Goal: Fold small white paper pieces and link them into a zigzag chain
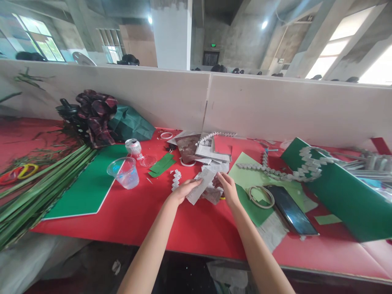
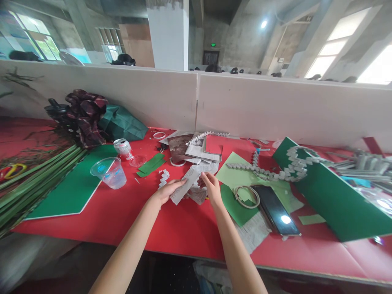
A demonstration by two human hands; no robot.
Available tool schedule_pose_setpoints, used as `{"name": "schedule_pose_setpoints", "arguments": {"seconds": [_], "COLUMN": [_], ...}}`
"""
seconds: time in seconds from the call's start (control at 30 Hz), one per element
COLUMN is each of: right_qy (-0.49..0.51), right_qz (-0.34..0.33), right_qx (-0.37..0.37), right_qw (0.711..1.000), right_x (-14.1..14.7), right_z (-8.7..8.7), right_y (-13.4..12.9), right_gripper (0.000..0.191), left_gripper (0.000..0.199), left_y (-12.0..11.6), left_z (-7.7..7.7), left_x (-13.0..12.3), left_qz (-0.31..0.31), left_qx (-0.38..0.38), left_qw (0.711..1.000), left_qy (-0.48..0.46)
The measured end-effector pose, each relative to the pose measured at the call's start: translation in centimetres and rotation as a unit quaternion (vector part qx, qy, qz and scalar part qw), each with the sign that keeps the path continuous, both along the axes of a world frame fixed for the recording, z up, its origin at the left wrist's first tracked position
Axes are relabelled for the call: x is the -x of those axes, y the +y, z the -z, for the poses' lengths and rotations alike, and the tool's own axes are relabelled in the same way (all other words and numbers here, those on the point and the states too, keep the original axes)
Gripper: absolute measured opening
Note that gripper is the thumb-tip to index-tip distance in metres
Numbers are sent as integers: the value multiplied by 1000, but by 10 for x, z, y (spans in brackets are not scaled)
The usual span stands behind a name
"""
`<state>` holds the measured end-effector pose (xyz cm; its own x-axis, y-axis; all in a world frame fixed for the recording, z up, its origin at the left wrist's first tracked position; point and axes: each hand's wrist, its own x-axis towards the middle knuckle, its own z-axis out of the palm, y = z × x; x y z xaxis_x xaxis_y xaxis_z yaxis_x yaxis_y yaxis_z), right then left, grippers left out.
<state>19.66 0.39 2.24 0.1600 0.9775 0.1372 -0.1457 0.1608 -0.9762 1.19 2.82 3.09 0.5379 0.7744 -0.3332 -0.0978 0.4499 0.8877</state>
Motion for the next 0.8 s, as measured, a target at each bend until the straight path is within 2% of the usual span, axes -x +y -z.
{"name": "schedule_pose_setpoints", "arguments": {"seconds": [0.23,0.37,0.57,0.8], "right_qy": [-113,-134,-139,-144], "right_qz": [-45,-23,28,48], "right_qx": [4,15,56,77], "right_qw": [993,991,988,985], "right_x": [6,4,2,0], "right_z": [-4,-3,-5,-3], "right_y": [-5,-4,-5,-3], "right_gripper": [33,34,35,36], "left_gripper": [43,38,32,39], "left_y": [3,4,13,22], "left_z": [6,6,14,24], "left_x": [-1,-2,1,6], "left_qz": [-34,-62,-159,-242], "left_qx": [-103,-120,-150,-169], "left_qw": [993,991,975,956], "left_qy": [41,-13,-42,5]}}
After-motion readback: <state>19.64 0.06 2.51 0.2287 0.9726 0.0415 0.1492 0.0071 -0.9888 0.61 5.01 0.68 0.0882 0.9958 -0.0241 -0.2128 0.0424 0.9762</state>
